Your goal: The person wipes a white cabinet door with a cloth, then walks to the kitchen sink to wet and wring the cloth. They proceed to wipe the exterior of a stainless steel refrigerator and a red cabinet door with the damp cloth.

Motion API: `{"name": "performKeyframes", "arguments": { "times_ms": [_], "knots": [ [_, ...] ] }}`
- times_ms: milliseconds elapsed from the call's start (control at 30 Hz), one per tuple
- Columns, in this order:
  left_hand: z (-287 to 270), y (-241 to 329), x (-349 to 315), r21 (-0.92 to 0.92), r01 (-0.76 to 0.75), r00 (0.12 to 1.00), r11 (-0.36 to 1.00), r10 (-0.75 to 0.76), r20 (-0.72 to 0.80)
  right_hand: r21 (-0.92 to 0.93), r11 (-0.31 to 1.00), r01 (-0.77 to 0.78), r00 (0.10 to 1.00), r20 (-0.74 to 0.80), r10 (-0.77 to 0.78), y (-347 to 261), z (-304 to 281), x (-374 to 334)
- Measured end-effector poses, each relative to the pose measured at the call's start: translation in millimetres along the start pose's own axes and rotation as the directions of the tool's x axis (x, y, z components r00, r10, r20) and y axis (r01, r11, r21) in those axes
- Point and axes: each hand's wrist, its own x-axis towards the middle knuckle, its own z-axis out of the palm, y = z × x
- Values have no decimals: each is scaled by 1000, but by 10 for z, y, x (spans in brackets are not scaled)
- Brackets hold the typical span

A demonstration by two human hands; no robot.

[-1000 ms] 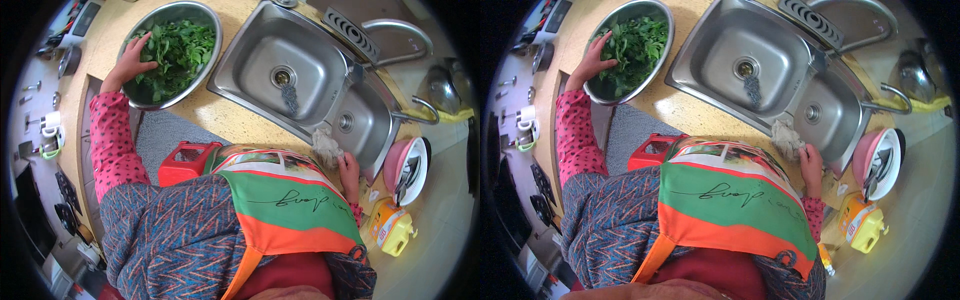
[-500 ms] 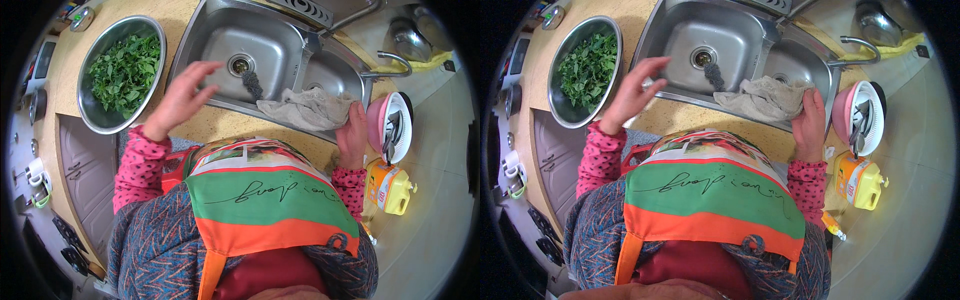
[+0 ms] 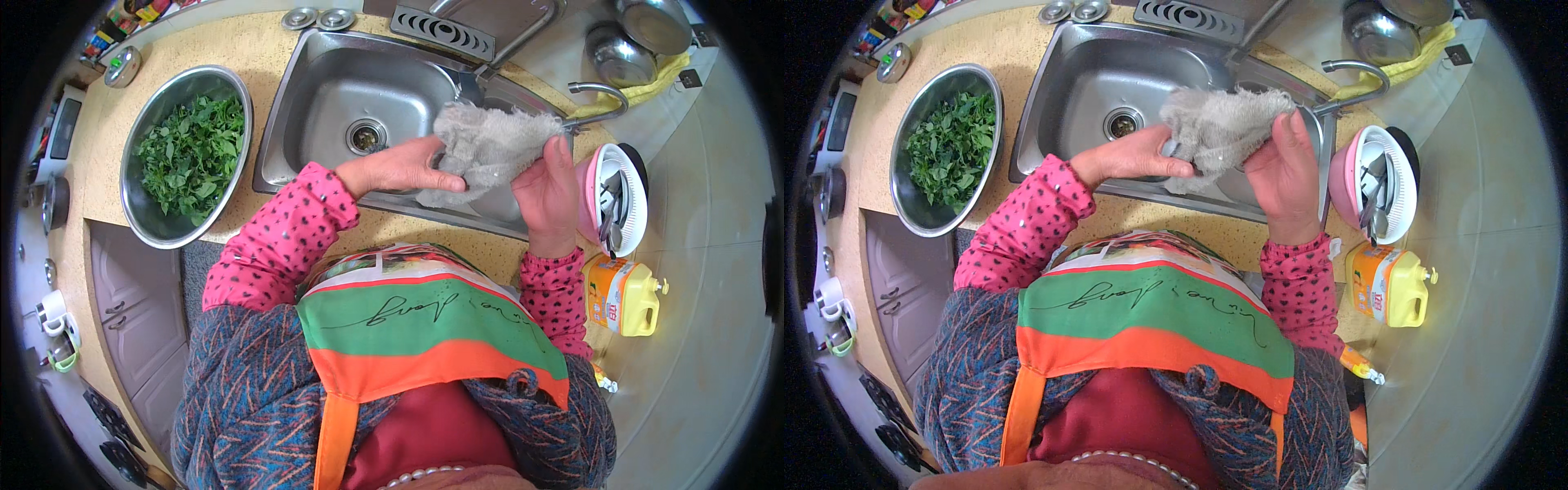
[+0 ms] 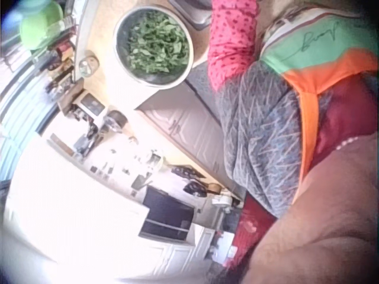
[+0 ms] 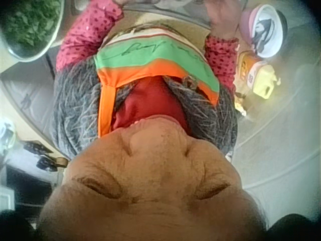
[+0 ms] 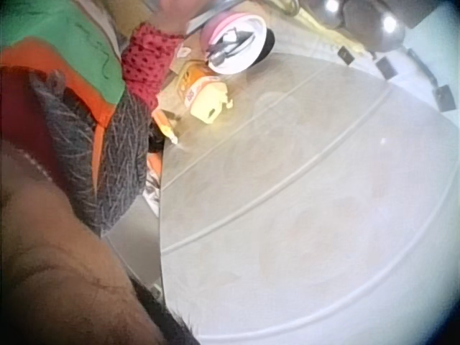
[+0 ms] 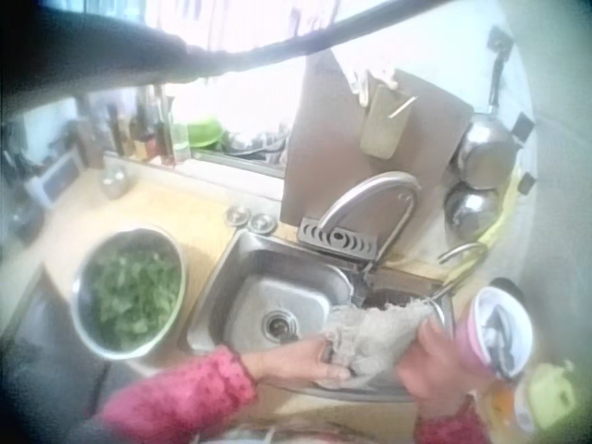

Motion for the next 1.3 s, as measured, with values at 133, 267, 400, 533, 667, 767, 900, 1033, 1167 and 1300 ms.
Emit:
{"name": "performKeyframes", "arguments": {
  "times_ms": [133,267,400,533,667,767,900,1033,1167,1300],
  "knots": [
    [169,-134,-100,-248,-45,999,968,49,8,-147,979,142,987,-59,-152,-281,51,161],
    [157,-442,-279,-454,7,986,891,-82,-146,-118,981,152,984,-76,-161,-419,-233,230],
    [-10,-653,-414,-542,75,968,837,-192,-162,-96,992,88,980,-170,-103,-277,-363,283],
    [-5,-626,-542,-842,61,977,536,-203,-58,-68,994,81,992,-88,-87,-181,-281,443],
    [108,-579,-581,-875,68,983,479,-185,-25,-86,993,79,994,-66,-85,-179,-211,668],
    [233,-605,-556,-938,115,988,328,-136,74,-38,996,81,996,-41,-83,-153,-273,790],
    [404,-680,-481,-965,94,993,243,-90,75,-245,968,58,997,60,-44,17,-108,749],
    [389,-693,-430,-991,-53,998,121,52,-47,-861,466,205,900,353,255,200,117,302],
    [293,-451,-438,-986,-163,981,12,-104,-164,-821,491,291,720,526,454,387,43,100],
    [258,-352,-454,-980,-194,981,-53,-4,-194,-548,809,-212,924,156,348,537,-339,132]
  ]
}}
